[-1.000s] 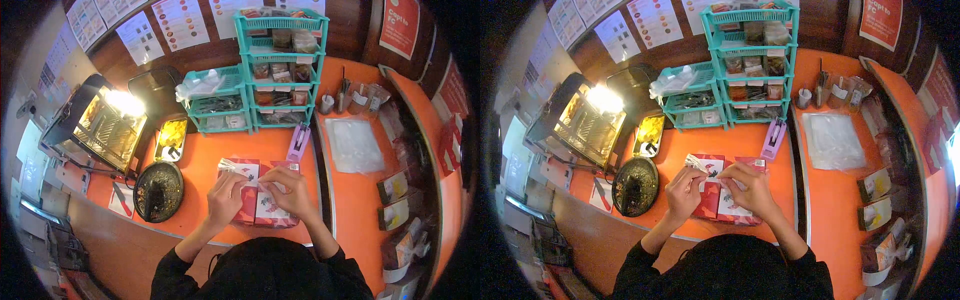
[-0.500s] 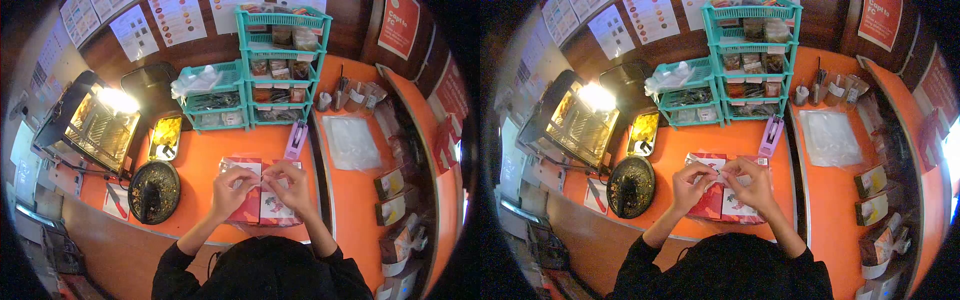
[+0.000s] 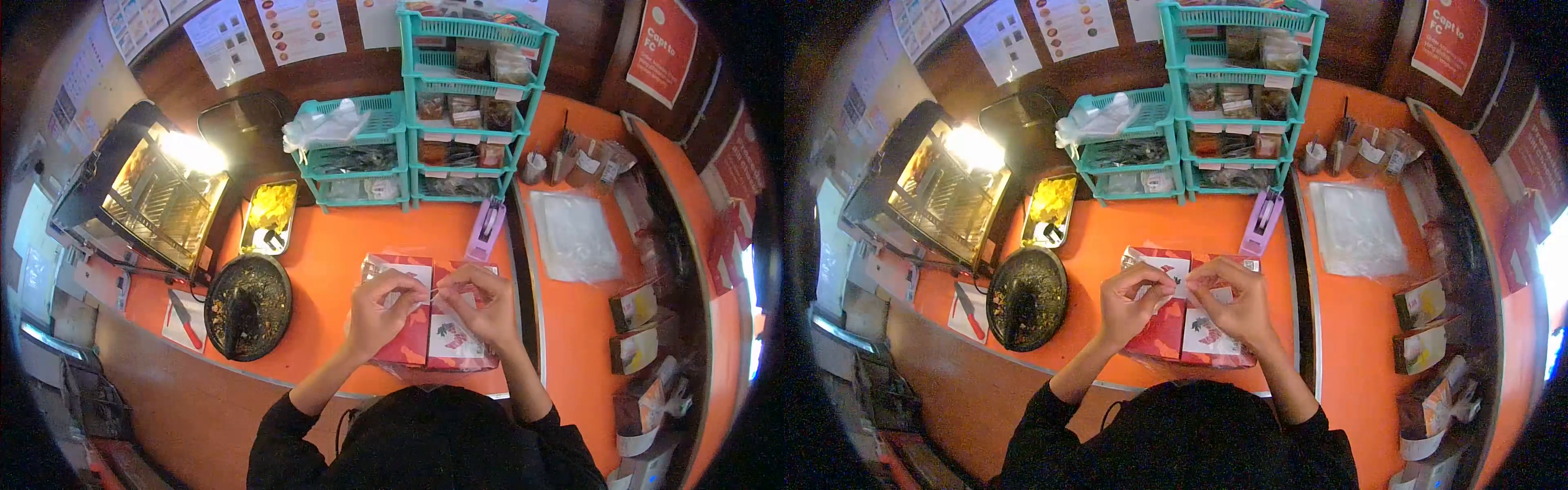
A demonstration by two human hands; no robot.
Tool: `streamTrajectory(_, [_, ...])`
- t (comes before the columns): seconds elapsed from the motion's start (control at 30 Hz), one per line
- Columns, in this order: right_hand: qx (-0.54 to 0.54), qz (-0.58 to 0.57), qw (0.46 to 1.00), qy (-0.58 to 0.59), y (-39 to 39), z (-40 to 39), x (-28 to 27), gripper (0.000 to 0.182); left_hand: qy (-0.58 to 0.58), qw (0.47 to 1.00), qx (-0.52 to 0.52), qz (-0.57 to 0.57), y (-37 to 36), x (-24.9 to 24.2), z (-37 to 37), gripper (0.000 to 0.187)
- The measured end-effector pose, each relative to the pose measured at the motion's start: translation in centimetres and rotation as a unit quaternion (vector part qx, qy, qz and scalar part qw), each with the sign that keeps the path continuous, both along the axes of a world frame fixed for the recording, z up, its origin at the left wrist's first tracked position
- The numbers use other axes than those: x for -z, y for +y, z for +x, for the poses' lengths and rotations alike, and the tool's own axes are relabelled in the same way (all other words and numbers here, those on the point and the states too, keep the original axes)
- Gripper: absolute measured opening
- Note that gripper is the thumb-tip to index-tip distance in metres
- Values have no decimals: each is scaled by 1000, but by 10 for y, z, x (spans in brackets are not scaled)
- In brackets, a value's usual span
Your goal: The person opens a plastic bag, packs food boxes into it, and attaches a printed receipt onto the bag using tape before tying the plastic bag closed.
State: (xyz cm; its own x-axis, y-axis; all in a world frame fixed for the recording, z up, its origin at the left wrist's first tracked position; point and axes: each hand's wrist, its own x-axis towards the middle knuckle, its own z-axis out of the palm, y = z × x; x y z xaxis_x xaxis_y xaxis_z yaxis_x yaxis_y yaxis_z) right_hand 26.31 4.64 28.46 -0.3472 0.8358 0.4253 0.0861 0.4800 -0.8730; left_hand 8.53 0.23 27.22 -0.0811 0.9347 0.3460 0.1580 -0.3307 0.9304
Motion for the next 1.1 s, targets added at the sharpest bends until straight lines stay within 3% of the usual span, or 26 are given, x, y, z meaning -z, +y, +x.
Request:
streamTrajectory(0.27, [-11, -12, 1000, -6, 0, -4, 3, 8, 15, 999, 22, 17, 1, 1, -1, 4])
streamTrajectory(0.33, [-31, -64, 997, 16, -1, -5, 3, 9, -16, 999, 36, 1, 2, 2, 3, 5])
streamTrajectory(0.47, [-71, -40, 997, -10, 6, 4, 8, 12, -57, 997, 32, -28, 3, 0, 8, 4])
streamTrajectory(0.53, [-70, 72, 988, -115, 7, 7, -5, 16, 31, 999, 11, 13, 4, 1, 8, 8])
streamTrajectory(0.57, [-68, 70, 989, -115, 8, 6, -5, 16, 31, 999, 13, 11, 5, 0, 7, 8])
streamTrajectory(0.63, [-75, 148, 970, -177, 13, 6, -4, 17, 140, 990, 9, 30, 8, -3, 3, 9])
streamTrajectory(0.83, [22, 100, 986, -135, 30, 17, 13, 12, 253, 963, -28, 89, 8, 4, -5, 13])
streamTrajectory(0.9, [36, 97, 987, -123, 27, 16, 7, 11, 223, 973, -19, 61, 7, 0, -3, 14])
streamTrajectory(0.97, [-44, -21, 992, -114, 25, 23, -6, 11, 197, 980, 0, -21, 3, 1, -4, 10])
streamTrajectory(1.0, [-31, -23, 993, -114, 25, 24, -5, 11, 197, 980, 14, -19, 3, 1, -5, 10])
streamTrajectory(1.1, [-203, -107, 973, -18, 30, 32, 0, 25, 271, 961, 6, 63, 8, 4, -8, 11])
